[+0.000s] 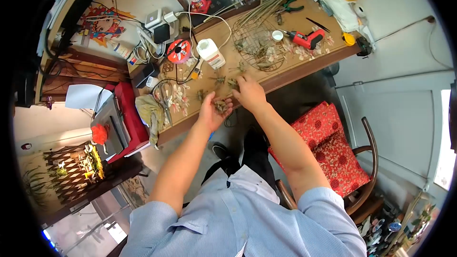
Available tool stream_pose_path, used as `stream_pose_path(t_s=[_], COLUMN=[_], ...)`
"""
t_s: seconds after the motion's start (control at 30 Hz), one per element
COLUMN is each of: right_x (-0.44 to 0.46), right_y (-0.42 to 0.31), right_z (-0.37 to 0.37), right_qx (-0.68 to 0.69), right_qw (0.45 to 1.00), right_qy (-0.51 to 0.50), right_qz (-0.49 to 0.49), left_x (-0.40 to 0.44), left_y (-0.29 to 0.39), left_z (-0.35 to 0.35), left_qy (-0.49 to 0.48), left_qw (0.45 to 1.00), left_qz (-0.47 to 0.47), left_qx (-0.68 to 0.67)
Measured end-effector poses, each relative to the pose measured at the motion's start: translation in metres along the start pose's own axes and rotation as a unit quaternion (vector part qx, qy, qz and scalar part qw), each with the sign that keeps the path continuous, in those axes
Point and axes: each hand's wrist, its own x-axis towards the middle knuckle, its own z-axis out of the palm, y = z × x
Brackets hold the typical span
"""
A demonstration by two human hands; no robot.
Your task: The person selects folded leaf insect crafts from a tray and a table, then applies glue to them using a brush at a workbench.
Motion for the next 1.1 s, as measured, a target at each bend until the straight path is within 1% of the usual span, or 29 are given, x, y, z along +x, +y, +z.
stream_pose_path(t_s=[0.03, 0.1, 0.17, 0.2, 0.23, 0.27, 0.3, 0.33, 0.37, 0.4, 0.43, 0.47, 0.5, 0.53, 0.57, 0.6, 0.63, 0.67, 0.7, 0.73, 0.8, 0.83, 0.87, 0.9, 0.93, 0.97, 1.03, 1.07, 1.1], right_x=[-0.002, -0.019, -0.051, -0.077, -0.106, -0.14, -0.183, -0.223, -0.274, -0.308, -0.347, -0.383, -0.411, -0.418, -0.425, -0.416, -0.397, -0.39, -0.4, -0.407, -0.425, -0.436, -0.452, -0.47, -0.488, -0.508, -0.533, -0.542, -0.552], right_y=[0.0, 0.005, 0.022, 0.033, 0.04, 0.06, 0.086, 0.096, 0.12, 0.117, 0.121, 0.126, 0.124, 0.119, 0.114, 0.102, 0.081, 0.066, 0.067, 0.072, 0.079, 0.084, 0.088, 0.092, 0.095, 0.098, 0.099, 0.098, 0.092], right_z=[-0.006, -0.022, -0.032, -0.03, -0.031, -0.019, -0.001, 0.0, 0.02, 0.018, 0.023, 0.033, 0.043, 0.042, 0.041, 0.028, 0.007, -0.002, 0.01, 0.016, 0.024, 0.026, 0.026, 0.028, 0.029, 0.03, 0.028, 0.027, 0.023], right_qx=[0.001, 0.049, 0.087, 0.131, 0.161, 0.158, 0.124, 0.08, 0.043, -0.011, 0.019, 0.049, 0.14, 0.178, 0.211, 0.21, 0.186, 0.164, 0.108, 0.104, 0.049, 0.046, 0.013, -0.02, -0.024, -0.025, -0.042, -0.057, -0.068], right_qw=[1.0, 0.992, 0.989, 0.982, 0.971, 0.97, 0.963, 0.95, 0.917, 0.887, 0.883, 0.879, 0.845, 0.808, 0.768, 0.768, 0.78, 0.79, 0.839, 0.842, 0.858, 0.86, 0.852, 0.84, 0.84, 0.8, 0.722, 0.686, 0.701], right_qy=[-0.006, 0.116, 0.121, 0.115, 0.089, 0.075, 0.001, -0.087, -0.182, -0.259, -0.276, -0.291, -0.269, -0.265, -0.256, -0.25, -0.249, -0.248, -0.186, -0.179, -0.174, -0.17, -0.226, -0.282, -0.28, -0.312, -0.372, -0.4, -0.371], right_qz=[0.003, -0.028, 0.023, 0.074, 0.15, 0.169, 0.237, 0.289, 0.351, 0.382, 0.379, 0.374, 0.441, 0.495, 0.548, 0.551, 0.543, 0.536, 0.5, 0.497, 0.481, 0.48, 0.472, 0.463, 0.465, 0.512, 0.582, 0.605, 0.605], left_x=[0.004, 0.012, 0.012, 0.013, 0.015, 0.018, 0.02, 0.017, 0.012, 0.008, 0.008, 0.01, 0.01, 0.008, 0.006, 0.003, 0.001, -0.003, -0.007, -0.007, -0.007, -0.007, -0.006, -0.005, -0.003, 0.003, 0.013, 0.014, 0.011], left_y=[0.002, 0.009, 0.016, 0.02, 0.023, 0.026, 0.028, 0.029, 0.032, 0.032, 0.033, 0.034, 0.034, 0.036, 0.036, 0.036, 0.035, 0.036, 0.037, 0.038, 0.037, 0.036, 0.034, 0.033, 0.032, 0.03, 0.029, 0.029, 0.03], left_z=[0.001, 0.006, 0.009, 0.01, 0.007, 0.004, 0.002, 0.006, 0.014, 0.018, 0.018, 0.016, 0.015, 0.016, 0.018, 0.02, 0.023, 0.025, 0.027, 0.027, 0.019, 0.015, 0.01, 0.005, 0.0, -0.008, -0.02, -0.024, -0.025], left_qy=[0.004, 0.036, 0.045, 0.05, 0.051, 0.041, 0.03, 0.027, 0.035, 0.041, 0.036, 0.038, 0.04, 0.035, 0.05, 0.064, 0.058, 0.08, 0.101, 0.095, 0.102, 0.106, 0.104, 0.109, 0.113, 0.109, 0.142, 0.14, 0.144], left_qw=[1.0, 0.999, 0.998, 0.996, 0.997, 0.994, 0.989, 0.989, 0.983, 0.974, 0.974, 0.962, 0.947, 0.947, 0.937, 0.927, 0.928, 0.909, 0.889, 0.89, 0.818, 0.8, 0.801, 0.769, 0.736, 0.739, 0.594, 0.596, 0.615], left_qz=[-0.004, 0.011, 0.015, 0.024, 0.022, 0.039, 0.054, 0.052, 0.068, 0.083, 0.083, 0.09, 0.096, 0.097, 0.103, 0.11, 0.11, 0.111, 0.115, 0.12, 0.106, 0.121, 0.122, 0.157, 0.192, 0.191, 0.328, 0.329, 0.321], left_qx=[-0.002, 0.032, 0.046, 0.063, 0.061, 0.096, 0.132, 0.134, 0.17, 0.206, 0.209, 0.256, 0.303, 0.304, 0.329, 0.352, 0.351, 0.393, 0.433, 0.43, 0.556, 0.578, 0.577, 0.609, 0.639, 0.637, 0.721, 0.72, 0.706])
